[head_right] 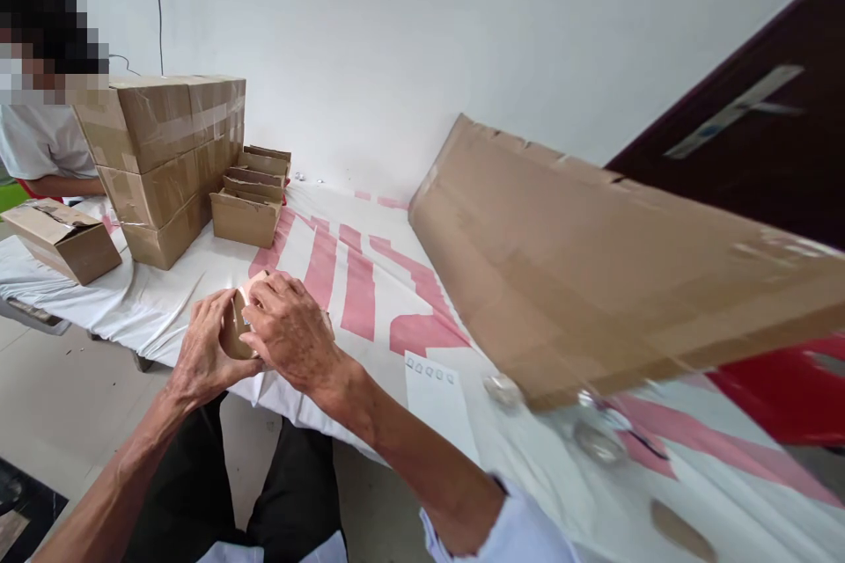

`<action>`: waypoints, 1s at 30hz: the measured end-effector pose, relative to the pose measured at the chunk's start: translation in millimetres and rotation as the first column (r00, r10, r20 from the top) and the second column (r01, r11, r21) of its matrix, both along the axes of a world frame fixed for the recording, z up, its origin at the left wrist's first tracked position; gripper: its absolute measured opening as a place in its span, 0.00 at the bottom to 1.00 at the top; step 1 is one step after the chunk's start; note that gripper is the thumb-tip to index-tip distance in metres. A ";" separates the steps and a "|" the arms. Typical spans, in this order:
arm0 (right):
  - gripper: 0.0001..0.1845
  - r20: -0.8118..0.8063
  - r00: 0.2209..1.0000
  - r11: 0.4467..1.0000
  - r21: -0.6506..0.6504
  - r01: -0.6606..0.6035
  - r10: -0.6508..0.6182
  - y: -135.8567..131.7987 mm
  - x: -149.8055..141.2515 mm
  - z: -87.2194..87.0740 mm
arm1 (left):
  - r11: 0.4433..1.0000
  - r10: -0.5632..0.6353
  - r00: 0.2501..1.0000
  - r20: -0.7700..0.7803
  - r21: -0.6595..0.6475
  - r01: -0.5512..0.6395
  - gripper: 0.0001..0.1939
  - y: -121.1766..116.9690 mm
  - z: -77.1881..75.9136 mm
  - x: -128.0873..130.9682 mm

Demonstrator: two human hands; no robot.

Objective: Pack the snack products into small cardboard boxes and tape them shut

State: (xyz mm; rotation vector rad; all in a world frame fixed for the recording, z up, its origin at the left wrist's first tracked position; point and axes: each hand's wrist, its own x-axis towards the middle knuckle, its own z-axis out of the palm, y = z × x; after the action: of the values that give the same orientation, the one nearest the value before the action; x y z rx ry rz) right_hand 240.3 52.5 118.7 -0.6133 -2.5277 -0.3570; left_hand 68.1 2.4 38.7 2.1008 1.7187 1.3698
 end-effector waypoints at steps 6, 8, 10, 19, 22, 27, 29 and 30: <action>0.02 0.206 0.972 0.994 0.024 0.107 -0.110 10.0 -10.0 2.5 | 1.000 0.027 0.999 -0.026 0.007 -0.027 0.54 1.7 0.7 7.1; 0.03 0.235 0.967 0.995 0.026 0.097 -0.100 10.6 -11.2 3.6 | 0.999 0.030 0.999 -0.027 0.010 -0.030 0.54 2.4 1.2 7.2; 0.06 0.246 0.966 0.996 0.030 0.079 -0.084 11.3 -11.1 4.1 | 1.000 0.025 0.999 -0.032 0.017 -0.025 0.54 3.2 1.7 6.7; 0.03 0.221 0.975 1.000 0.022 0.014 -0.018 17.1 -3.3 5.5 | 0.999 0.038 0.997 -0.064 0.013 -0.037 0.55 7.0 4.2 5.4; 0.08 0.205 0.979 1.000 0.028 0.015 -0.020 17.0 -3.6 4.5 | 0.999 0.031 0.997 -0.074 0.026 -0.029 0.54 8.0 6.1 5.4; 0.11 0.181 0.983 0.998 0.064 -0.006 -0.006 20.5 -4.4 -2.9 | 0.998 0.021 0.996 -0.090 0.055 -0.016 0.53 8.5 9.2 7.7; 0.12 0.136 0.991 0.998 0.057 -0.022 0.014 22.7 -4.9 -4.2 | 0.998 0.026 0.995 -0.100 0.055 -0.021 0.52 8.6 9.9 9.2; 0.12 0.087 0.996 0.999 0.032 -0.034 0.031 23.6 -4.6 -3.1 | 0.998 0.028 0.994 -0.105 0.054 -0.023 0.53 9.0 9.9 9.5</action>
State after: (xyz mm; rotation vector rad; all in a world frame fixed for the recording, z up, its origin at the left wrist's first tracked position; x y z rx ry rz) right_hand 235.7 76.1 115.6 -0.5543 -2.6053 -0.4220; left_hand 77.6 11.4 48.7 2.2248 1.7732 1.3474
